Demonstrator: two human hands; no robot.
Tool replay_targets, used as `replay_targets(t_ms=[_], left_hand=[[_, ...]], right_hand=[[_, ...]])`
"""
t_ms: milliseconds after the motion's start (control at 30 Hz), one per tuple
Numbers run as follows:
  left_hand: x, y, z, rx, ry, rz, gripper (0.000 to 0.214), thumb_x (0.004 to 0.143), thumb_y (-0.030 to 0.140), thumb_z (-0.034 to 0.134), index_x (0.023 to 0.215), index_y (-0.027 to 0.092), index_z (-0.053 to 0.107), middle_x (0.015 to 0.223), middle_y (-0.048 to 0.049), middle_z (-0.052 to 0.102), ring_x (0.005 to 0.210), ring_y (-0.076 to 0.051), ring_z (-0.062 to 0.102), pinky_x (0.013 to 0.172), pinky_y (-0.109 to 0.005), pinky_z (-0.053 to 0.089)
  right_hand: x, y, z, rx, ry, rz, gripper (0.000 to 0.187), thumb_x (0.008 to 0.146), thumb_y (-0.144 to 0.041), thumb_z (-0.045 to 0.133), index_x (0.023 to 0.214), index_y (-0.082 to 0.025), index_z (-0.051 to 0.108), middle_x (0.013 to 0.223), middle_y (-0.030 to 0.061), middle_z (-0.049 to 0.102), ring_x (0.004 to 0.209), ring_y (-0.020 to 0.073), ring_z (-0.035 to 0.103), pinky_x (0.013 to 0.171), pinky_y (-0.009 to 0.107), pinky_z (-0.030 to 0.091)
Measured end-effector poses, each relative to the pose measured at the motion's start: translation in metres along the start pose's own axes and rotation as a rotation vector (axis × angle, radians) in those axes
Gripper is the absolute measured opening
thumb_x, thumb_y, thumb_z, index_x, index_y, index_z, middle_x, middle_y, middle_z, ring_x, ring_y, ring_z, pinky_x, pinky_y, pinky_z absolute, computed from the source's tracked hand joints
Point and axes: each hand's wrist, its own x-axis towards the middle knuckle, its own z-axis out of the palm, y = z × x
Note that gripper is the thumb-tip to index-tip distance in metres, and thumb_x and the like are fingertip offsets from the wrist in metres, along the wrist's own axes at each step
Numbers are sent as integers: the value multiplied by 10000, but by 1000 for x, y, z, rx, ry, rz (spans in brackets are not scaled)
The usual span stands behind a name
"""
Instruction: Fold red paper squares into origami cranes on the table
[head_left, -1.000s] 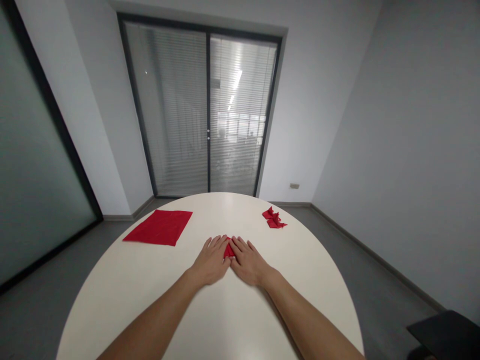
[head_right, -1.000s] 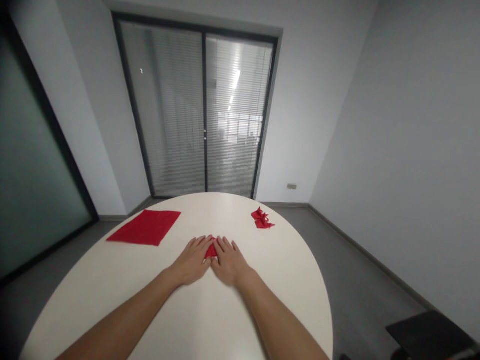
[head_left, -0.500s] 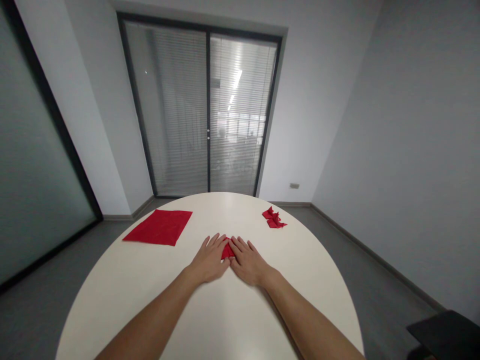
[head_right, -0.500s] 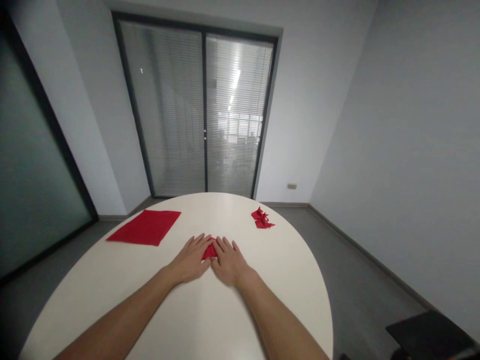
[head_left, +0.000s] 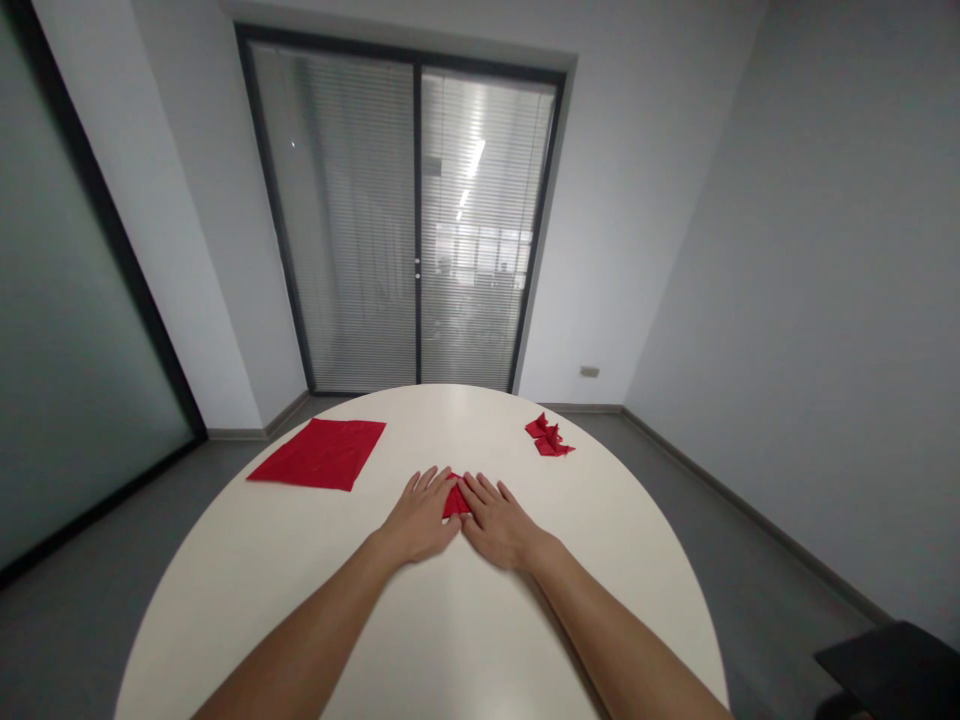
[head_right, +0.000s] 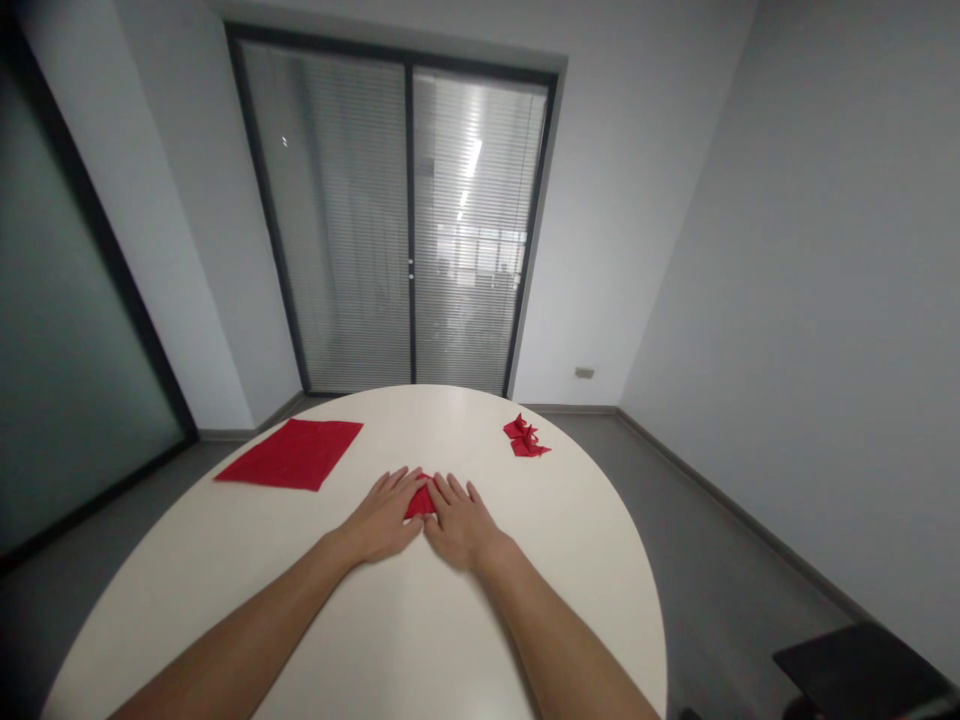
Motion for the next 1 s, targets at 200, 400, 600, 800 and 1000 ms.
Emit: replay_targets(t_ms=[200, 400, 600, 800, 1000], left_hand=[[0, -3, 3, -24, 4, 10, 637, 913, 426, 454, 1492, 168, 400, 1597, -123, 327, 1494, -299, 240, 1219, -506, 155], [-1, -5, 4, 34, 10, 25, 636, 910, 371, 441, 1493, 121, 395, 1591, -139, 335, 1481, -303, 270, 1215, -496, 182], [-1, -6, 5, 67, 99, 104, 538, 919, 298, 434, 1426, 123, 475, 1533, -144, 435, 1410, -276, 389, 1196, -464, 250], [-3, -3, 0, 42, 182, 168, 433, 934, 235, 415, 1343, 168, 541, 1407, -111, 567, 1297, -253, 497, 1148, -449, 331], [-4, 5, -6, -27, 220, 205, 357, 954, 224, 409, 1264, 215, 587, 1295, -76, 642, 1203, -240, 564, 1085, -429, 393]], right_hand=[[0, 4, 0, 12, 8, -22, 631, 1010, -413, 273, 1573, -135, 209, 1633, 119, 171, 1518, 294, 126, 1220, 538, 118], [1, 16, 1, 36, 48, -118, 599, 1018, -404, 307, 1561, -156, 267, 1615, 115, 252, 1503, 313, 189, 1207, 551, 183], [5, 21, 0, -7, 221, -243, 479, 988, -349, 446, 1427, -171, 515, 1480, 138, 502, 1383, 329, 434, 1141, 530, 338], [6, 19, -3, -9, 315, -375, 345, 970, -267, 502, 1284, -202, 629, 1275, 100, 669, 1187, 238, 596, 1104, 427, 391], [2, 18, -9, 25, 262, -306, 343, 985, -242, 445, 1240, -217, 674, 1244, 81, 688, 1167, 243, 594, 1055, 417, 412]])
